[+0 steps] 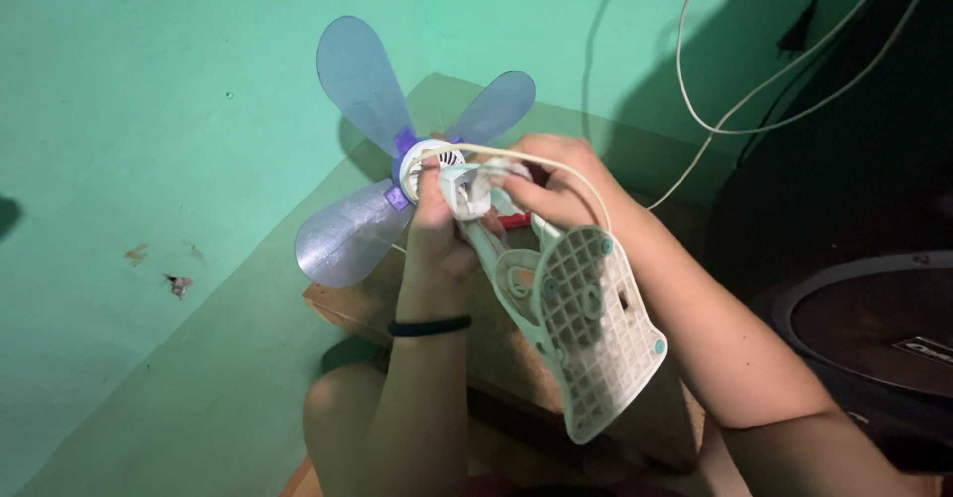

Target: The person assembles a small electric fan by attaching the blade hub to the motor housing and securing it with a nut. They then attach the fan head to the stand base and adjust the positioning.

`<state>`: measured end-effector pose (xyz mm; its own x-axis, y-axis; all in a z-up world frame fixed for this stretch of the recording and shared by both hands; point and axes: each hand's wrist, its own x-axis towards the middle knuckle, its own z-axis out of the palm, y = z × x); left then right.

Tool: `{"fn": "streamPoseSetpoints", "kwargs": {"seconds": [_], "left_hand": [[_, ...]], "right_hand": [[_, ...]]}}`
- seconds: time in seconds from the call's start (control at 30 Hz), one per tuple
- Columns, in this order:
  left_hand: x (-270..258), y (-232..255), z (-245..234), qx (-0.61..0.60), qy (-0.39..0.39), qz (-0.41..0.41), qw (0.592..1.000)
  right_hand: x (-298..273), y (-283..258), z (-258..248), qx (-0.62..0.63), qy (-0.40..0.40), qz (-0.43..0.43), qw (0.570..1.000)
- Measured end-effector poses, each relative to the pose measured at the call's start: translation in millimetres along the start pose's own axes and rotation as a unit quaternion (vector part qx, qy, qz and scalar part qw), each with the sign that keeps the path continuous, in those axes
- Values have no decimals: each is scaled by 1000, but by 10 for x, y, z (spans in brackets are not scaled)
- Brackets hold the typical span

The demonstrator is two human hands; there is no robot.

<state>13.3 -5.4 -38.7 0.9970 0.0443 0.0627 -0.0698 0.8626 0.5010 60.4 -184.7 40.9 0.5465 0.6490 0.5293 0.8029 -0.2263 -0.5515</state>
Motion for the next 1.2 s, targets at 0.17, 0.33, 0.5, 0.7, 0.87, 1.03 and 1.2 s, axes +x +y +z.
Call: {"fn": "streamPoseSetpoints", "kwargs": {"seconds": [0.17,0.33,0.5,0.7,0.87,1.03,1.2], "left_hand": [[18,-78,-15,2,-95,13,995],[-80,-77,123,-18,-32,-37,999],[-123,-36,210,-24,-42,-58,997],[-47,-141,25,-46,-61,-37,996],[-85,-170,39,-60,-58,-37,996],[-132,-88,147,-40,-10,-74,996],[-152,-118,169,-40,12,-61,997]], "right_hand": [[35,-145,35,-3,23,-34,999],[116,-199,33,51,-17,44,998],[95,-254,180,97,-8,17,995],[39,-289,285,174,-34,224,958],[17,-244,259,-13,30,8,999],[71,-450,179,229,-48,248,940],[39,-435,229,50,72,-70,994]]}}
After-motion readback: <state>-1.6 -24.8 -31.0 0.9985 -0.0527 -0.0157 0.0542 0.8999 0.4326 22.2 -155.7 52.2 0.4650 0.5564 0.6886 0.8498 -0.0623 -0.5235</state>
